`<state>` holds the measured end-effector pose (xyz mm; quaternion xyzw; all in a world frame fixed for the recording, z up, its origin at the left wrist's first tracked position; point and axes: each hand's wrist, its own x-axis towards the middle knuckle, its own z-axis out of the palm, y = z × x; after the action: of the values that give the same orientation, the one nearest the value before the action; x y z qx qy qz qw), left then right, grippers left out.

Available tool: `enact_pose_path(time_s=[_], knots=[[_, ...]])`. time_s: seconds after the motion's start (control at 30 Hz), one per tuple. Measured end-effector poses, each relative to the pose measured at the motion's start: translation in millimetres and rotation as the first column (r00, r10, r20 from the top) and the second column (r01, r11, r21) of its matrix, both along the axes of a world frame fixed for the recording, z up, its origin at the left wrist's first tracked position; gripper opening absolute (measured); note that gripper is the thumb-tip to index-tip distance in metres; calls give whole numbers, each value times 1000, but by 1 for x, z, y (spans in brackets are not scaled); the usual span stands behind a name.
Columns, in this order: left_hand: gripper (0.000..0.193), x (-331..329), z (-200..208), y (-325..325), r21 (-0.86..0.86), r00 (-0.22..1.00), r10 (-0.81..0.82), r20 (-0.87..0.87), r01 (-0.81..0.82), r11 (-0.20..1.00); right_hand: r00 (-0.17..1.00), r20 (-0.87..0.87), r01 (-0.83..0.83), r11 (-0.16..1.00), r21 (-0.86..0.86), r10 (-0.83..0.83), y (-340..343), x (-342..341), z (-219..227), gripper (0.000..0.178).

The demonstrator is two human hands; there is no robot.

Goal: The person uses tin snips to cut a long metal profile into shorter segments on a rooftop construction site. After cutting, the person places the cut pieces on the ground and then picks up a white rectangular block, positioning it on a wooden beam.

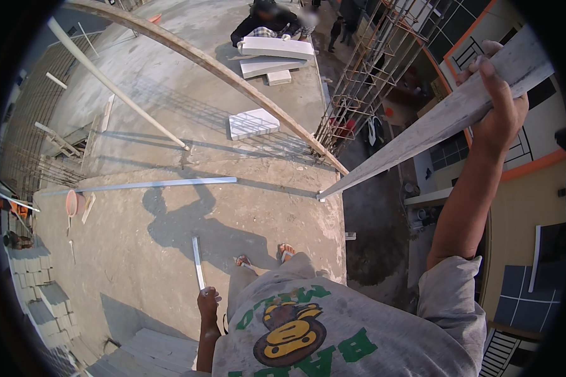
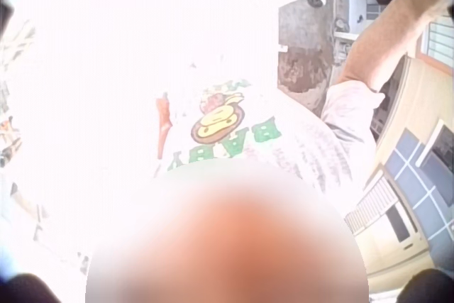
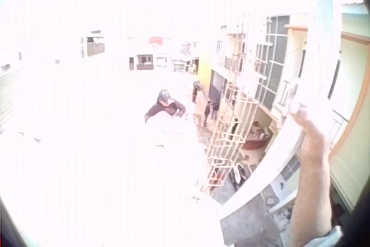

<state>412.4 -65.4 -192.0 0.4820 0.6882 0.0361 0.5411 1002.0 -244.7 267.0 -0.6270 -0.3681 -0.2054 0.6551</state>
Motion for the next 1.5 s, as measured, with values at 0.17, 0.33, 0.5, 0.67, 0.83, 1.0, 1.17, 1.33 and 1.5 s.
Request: enact_pose_path(time_s=[0.17, 0.33, 0.5, 0.67, 0.83, 1.0, 1.17, 1.33, 1.5], knots=[[39, 4, 1, -2, -7, 1000, -7, -11, 7, 1000, 994, 44, 100, 994, -49, -98, 2, 12, 1, 59], [39, 13, 2, -6, -17, 1000, 7, 8, -6, 1000, 993, 42, 116, 992, -52, -114, 4, 19, -2, 59], [39, 16, 6, -5, -37, 1000, -13, -21, 13, 999, 998, 12, 66, 996, -55, -65, 3, 24, -4, 57], [39, 20, 9, 0, -33, 1000, -17, -6, 16, 999, 998, 35, 59, 997, -45, -57, 3, 28, -7, 54], [40, 29, 11, 5, -18, 999, -34, 1, 34, 999, 999, -3, 52, 998, -47, -52, 0, 39, -11, 52], [39, 35, 3, 4, 7, 999, -27, 24, 26, 1000, 998, -50, 47, 998, -52, -50, -10, 60, -18, 49], [39, 38, 0, -12, 61, 1000, 2, 17, -3, 998, 983, -3, 181, 983, -42, -181, -23, 93, -26, 49], [38, 35, 0, -28, -25, 999, 45, -10, -46, 999, 989, 37, 150, 982, -119, -146, -29, 112, -23, 51], [39, 36, -6, -36, -17, 997, -29, -67, 27, 999, 984, 27, 175, 982, -72, -174, -5, 123, -26, 56]])
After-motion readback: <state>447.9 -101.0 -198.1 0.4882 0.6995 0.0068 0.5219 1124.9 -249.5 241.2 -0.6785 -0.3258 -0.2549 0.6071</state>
